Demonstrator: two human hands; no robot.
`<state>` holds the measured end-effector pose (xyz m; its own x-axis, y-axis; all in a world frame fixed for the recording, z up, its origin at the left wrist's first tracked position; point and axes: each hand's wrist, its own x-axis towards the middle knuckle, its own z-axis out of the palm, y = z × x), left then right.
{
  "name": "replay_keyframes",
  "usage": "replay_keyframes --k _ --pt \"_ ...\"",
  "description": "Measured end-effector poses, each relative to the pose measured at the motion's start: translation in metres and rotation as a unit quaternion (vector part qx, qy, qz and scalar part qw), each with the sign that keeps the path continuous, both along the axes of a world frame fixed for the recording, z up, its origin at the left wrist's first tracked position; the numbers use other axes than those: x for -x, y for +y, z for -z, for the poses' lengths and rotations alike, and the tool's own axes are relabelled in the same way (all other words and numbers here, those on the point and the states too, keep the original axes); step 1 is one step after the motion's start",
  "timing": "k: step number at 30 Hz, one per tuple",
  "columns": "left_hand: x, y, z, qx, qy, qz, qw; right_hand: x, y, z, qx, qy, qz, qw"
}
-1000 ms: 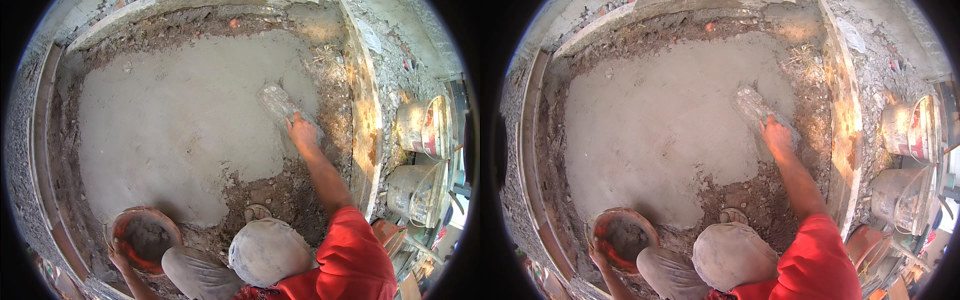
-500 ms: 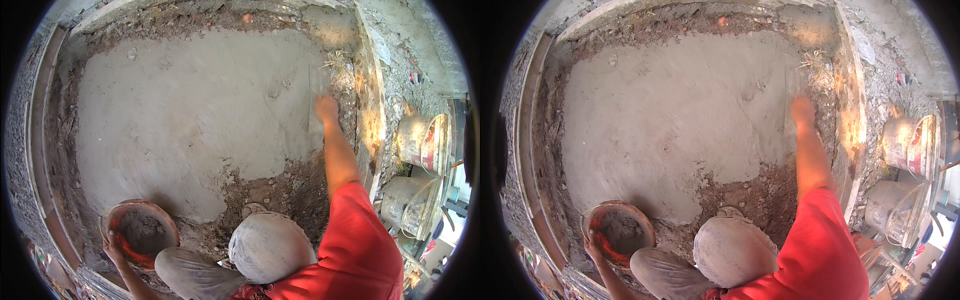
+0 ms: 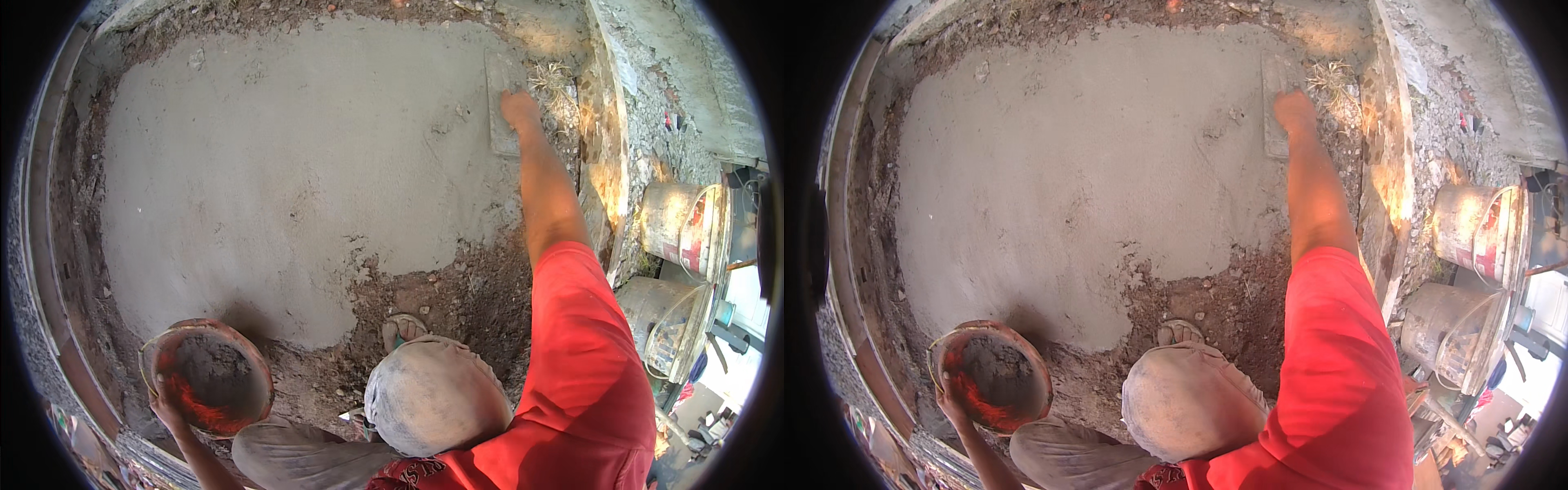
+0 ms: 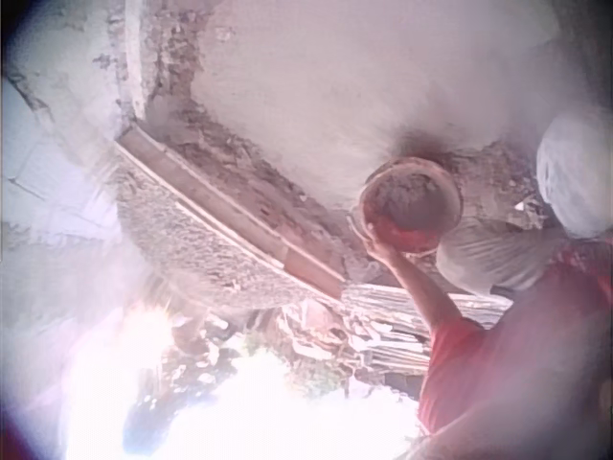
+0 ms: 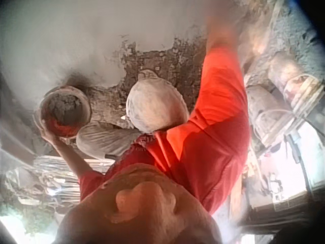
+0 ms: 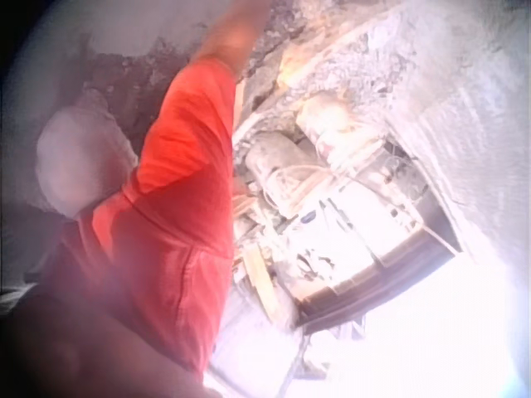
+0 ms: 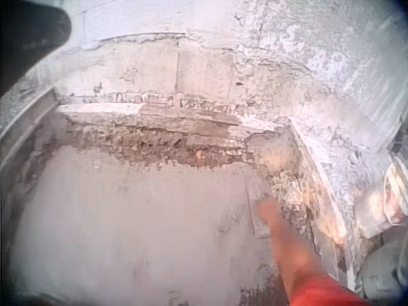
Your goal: The person pours wet concrete from a bucket into a wooden frame and uses a trowel to spread and level it across the ground area.
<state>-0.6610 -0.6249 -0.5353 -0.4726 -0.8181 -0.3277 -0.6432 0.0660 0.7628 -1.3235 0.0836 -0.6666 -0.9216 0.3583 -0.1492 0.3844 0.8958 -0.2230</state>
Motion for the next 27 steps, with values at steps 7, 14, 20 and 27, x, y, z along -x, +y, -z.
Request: replay_keyframes --k 7,14,20,27 --pt "0.007 0.005 -0.013 0.119 -0.079 0.046 0.989 -0.297 -0.006 -0.006 -0.002 -0.119 -0.011 0.993" --pt "0.015 0.019 -0.018 0.097 -0.078 0.016 0.992 -0.487 0.016 -0.031 0.102 -0.067 -0.038 0.992" --pt "0.008 -0.001 0.0 0.059 -0.049 0.009 0.997 -0.169 0.002 -0.009 0.077 0.088 -0.011 0.993" --pt "-0.001 -0.002 -0.002 0.171 -0.107 0.036 0.979 0.068 -0.045 -0.025 -0.105 0.062 -0.205 0.971"
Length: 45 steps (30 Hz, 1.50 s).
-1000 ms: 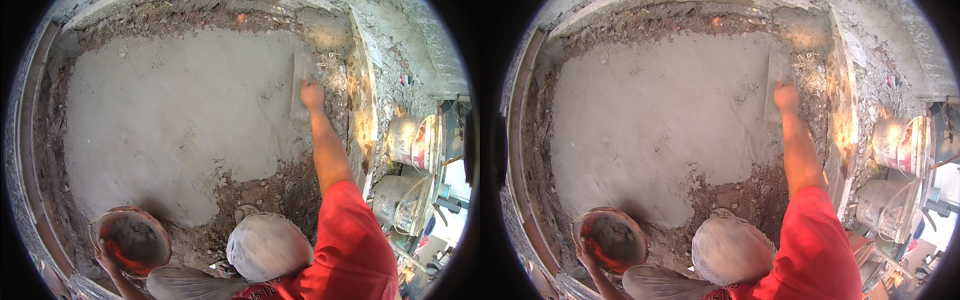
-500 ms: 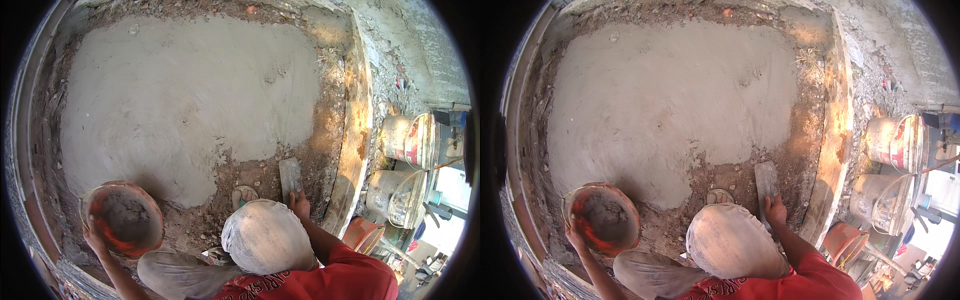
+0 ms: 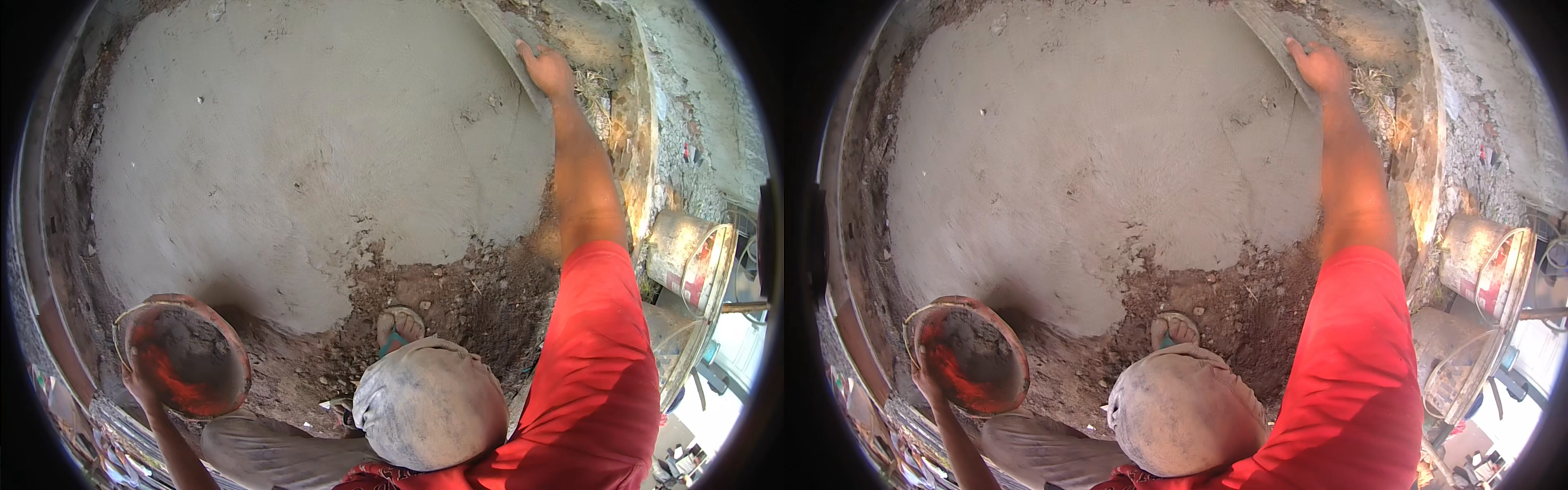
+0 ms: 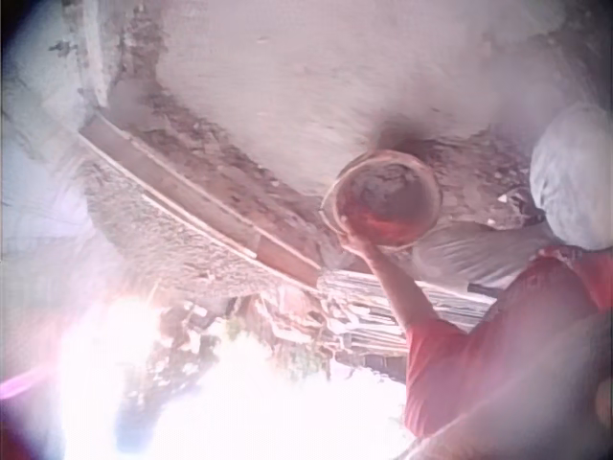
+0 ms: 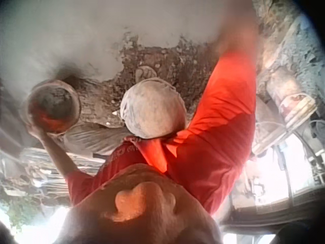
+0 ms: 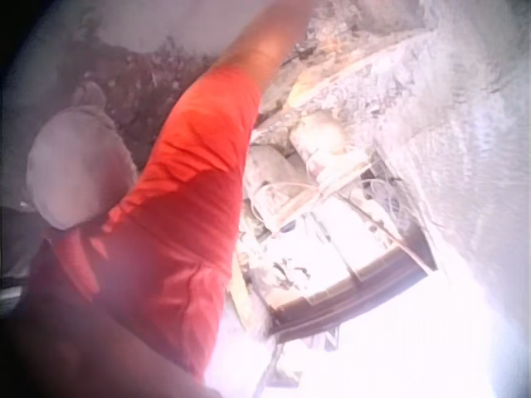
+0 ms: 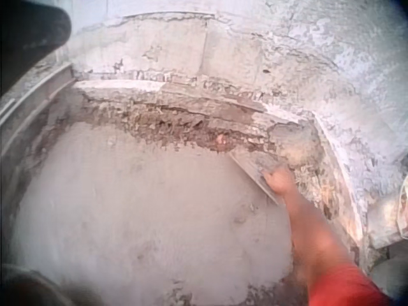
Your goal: The person pours wet concrete from a bucket into a wooden frame and uses a trowel to spread and level it across the ground area.
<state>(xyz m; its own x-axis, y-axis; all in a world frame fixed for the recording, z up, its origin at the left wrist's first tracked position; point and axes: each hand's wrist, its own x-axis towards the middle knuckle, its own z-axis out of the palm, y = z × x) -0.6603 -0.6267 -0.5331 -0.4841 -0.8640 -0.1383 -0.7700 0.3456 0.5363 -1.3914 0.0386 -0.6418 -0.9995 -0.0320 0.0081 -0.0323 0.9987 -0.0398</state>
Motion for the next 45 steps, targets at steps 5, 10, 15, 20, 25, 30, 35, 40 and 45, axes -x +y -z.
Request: replay_keyframes --k 5,10,15,20,25,30,35,40,45 --pt "-0.01 -0.012 0.006 -0.058 -0.028 -0.059 0.996 0.052 -0.036 0.001 -0.067 -0.023 -0.167 0.983" --pt "-0.012 -0.028 -0.002 0.049 -0.102 0.056 0.992 0.077 -0.017 0.04 0.003 -0.128 -0.209 0.97" --pt "0.044 0.011 -0.001 -0.015 -0.092 -0.026 0.995 -0.024 -0.015 0.015 -0.021 -0.302 -0.16 0.939" --pt "0.043 0.01 -0.011 -0.008 -0.095 -0.038 0.995 -0.149 -0.019 -0.001 0.008 -0.369 -0.116 0.922" --pt "0.084 0.04 -0.017 -0.02 -0.046 -0.007 0.999 -0.249 -0.013 -0.002 0.034 -0.322 -0.075 0.943" --pt "0.084 0.04 -0.017 0.013 -0.057 0.025 0.998 -0.37 -0.028 0.01 0.026 -0.29 -0.011 0.957" --pt "0.059 0.013 -0.006 -0.006 -0.059 0.038 0.998 -0.468 -0.03 0.016 0.059 -0.282 -0.005 0.958" --pt "0.059 0.032 -0.02 -0.009 -0.007 0.024 1.0 -0.489 -0.014 -0.003 0.127 -0.236 -0.041 0.963" --pt "0.063 0.037 -0.016 -0.013 -0.026 0.023 0.999 -0.292 0.028 0.008 0.173 -0.002 0.177 0.969"
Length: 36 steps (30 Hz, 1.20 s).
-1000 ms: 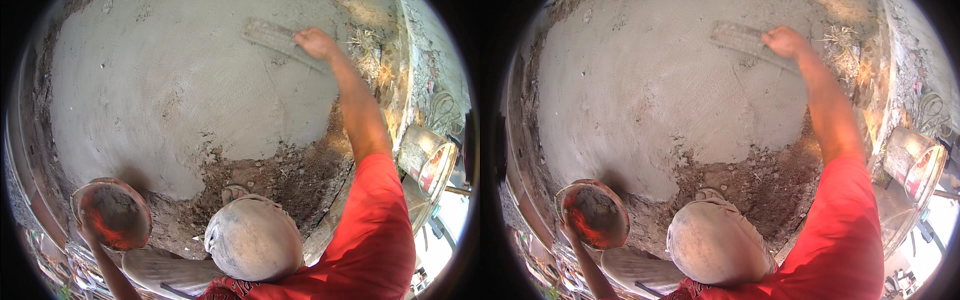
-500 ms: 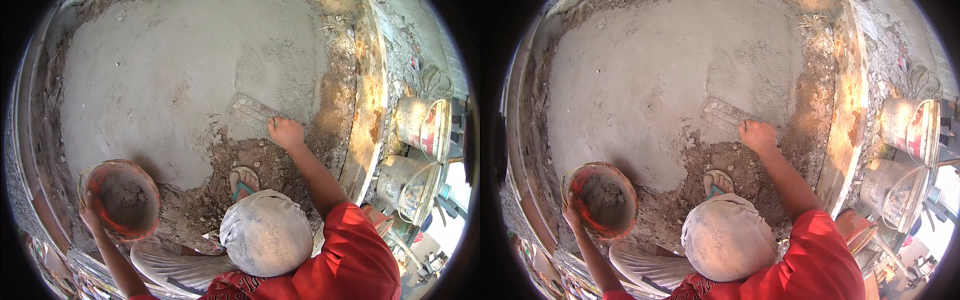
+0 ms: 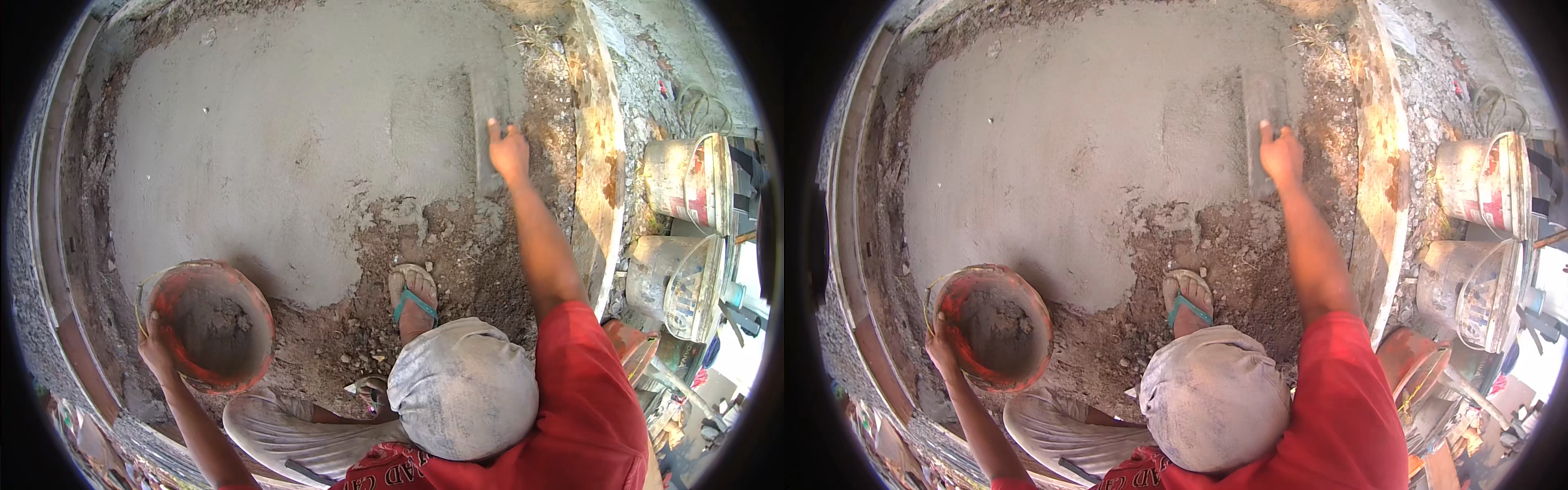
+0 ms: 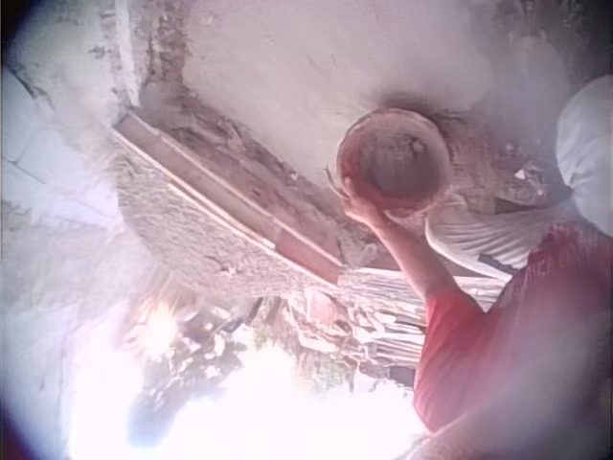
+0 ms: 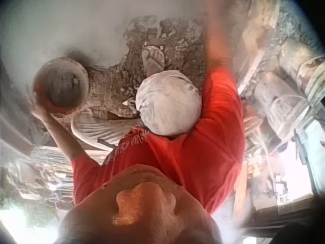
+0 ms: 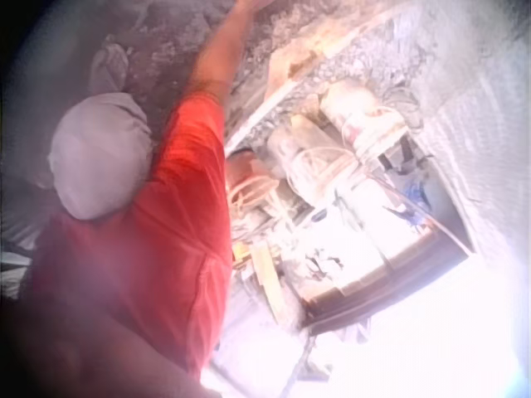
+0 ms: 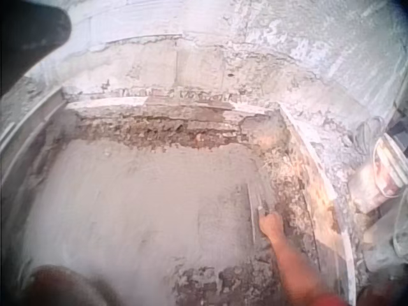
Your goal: The person pours wet concrete from a bucket into a wooden frame and uses a trowel to spread and level it across the ground area.
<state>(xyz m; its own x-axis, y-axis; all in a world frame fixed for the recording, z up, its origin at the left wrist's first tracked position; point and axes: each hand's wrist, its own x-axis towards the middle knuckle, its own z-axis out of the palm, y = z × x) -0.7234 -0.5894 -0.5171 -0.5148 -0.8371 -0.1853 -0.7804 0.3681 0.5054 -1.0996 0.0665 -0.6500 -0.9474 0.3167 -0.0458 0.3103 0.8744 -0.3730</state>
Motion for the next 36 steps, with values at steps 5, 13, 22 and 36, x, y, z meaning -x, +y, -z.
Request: replay_keyframes --k 5,13,22,36 --pt "-0.017 -0.016 0.009 0.033 -0.028 -0.031 0.999 0.012 -0.009 0.011 0.017 -0.21 -0.075 0.975" --pt "-0.009 -0.006 -0.003 0.035 0.0 -0.008 0.999 -0.128 -0.011 0.008 -0.007 -0.284 -0.216 0.934" --pt "-0.015 -0.025 0.009 0.026 -0.016 0.01 0.999 -0.275 -0.033 0.002 -0.063 -0.305 -0.132 0.941" --pt "-0.016 -0.012 -0.003 -0.007 -0.003 -0.014 1.0 0.074 -0.056 0.027 -0.121 -0.088 -0.061 0.987"
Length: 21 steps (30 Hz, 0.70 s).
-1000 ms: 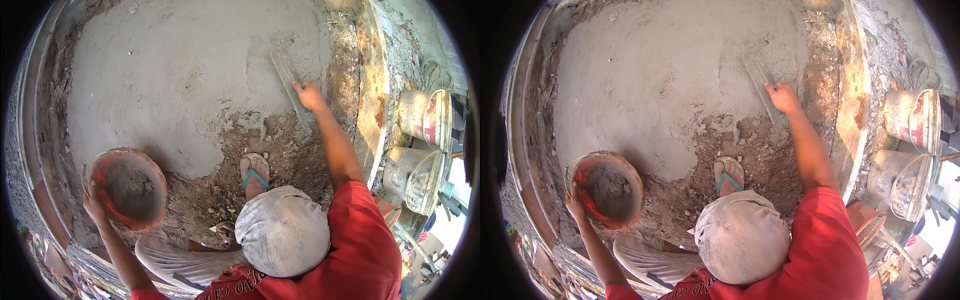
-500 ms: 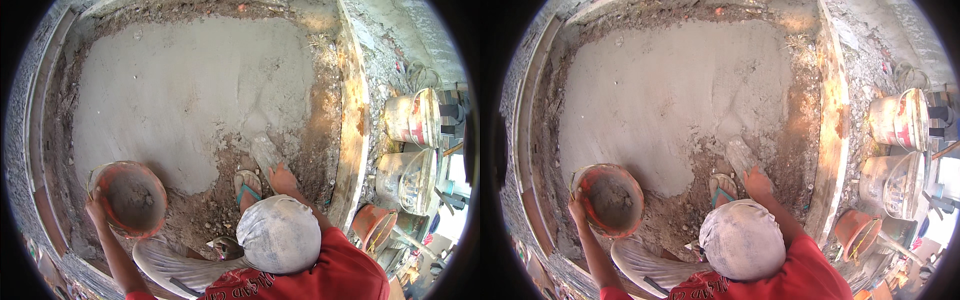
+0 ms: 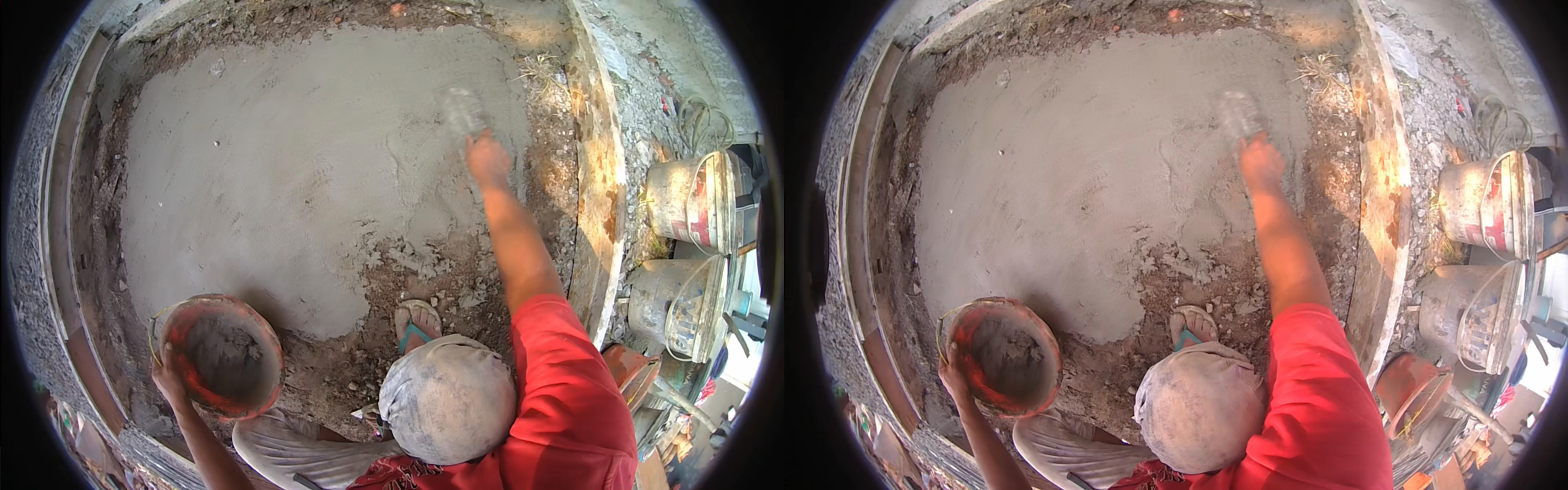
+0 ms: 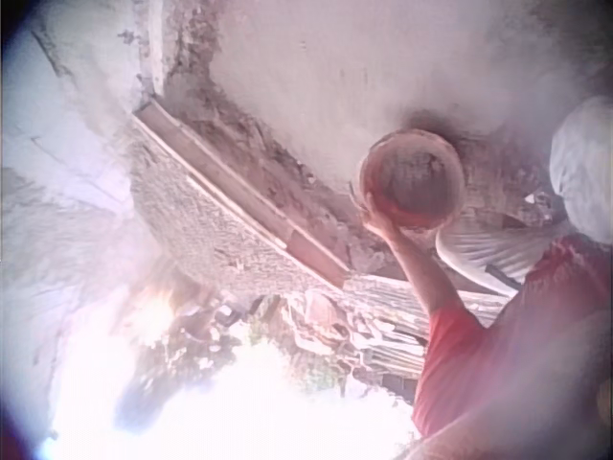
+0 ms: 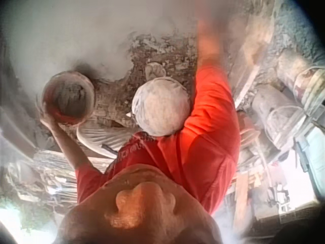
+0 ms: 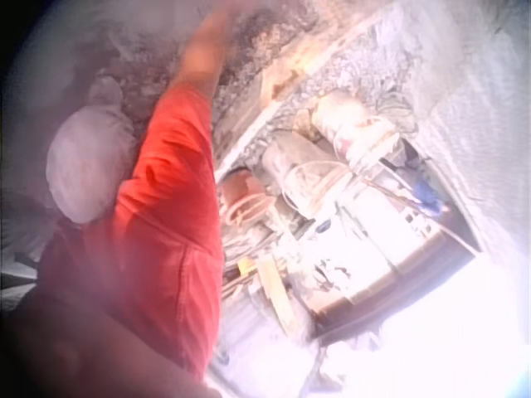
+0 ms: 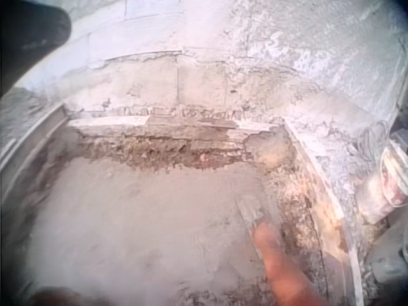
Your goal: The person pours wet concrete from a bucket into a wooden frame and uses a trowel to spread and level it across the ground area.
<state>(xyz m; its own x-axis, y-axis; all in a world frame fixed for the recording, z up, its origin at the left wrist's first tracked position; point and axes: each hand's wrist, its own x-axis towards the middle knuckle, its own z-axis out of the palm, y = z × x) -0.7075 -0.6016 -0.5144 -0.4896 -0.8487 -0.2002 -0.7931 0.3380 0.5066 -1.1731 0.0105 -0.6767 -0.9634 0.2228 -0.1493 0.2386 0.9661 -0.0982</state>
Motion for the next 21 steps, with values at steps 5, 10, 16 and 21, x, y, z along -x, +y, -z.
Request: replay_keyframes --k 5,10,16,21 --pt "0.017 0.01 0.009 0.052 -0.006 0.007 0.999 0.088 0.102 -0.007 0.039 0.005 0.14 0.989" --pt "-0.017 -0.033 0.024 0.226 -0.161 0.163 0.947 -0.048 -0.001 -0.018 0.113 -0.204 -0.12 0.965" --pt "0.049 -0.009 0.005 -0.062 -0.025 0.015 0.998 -0.194 0.009 -0.017 0.055 -0.263 -0.339 0.902" --pt "0.045 -0.01 0.009 0.006 -0.057 0.007 0.998 -0.243 0.006 -0.017 -0.005 -0.253 -0.265 0.93"
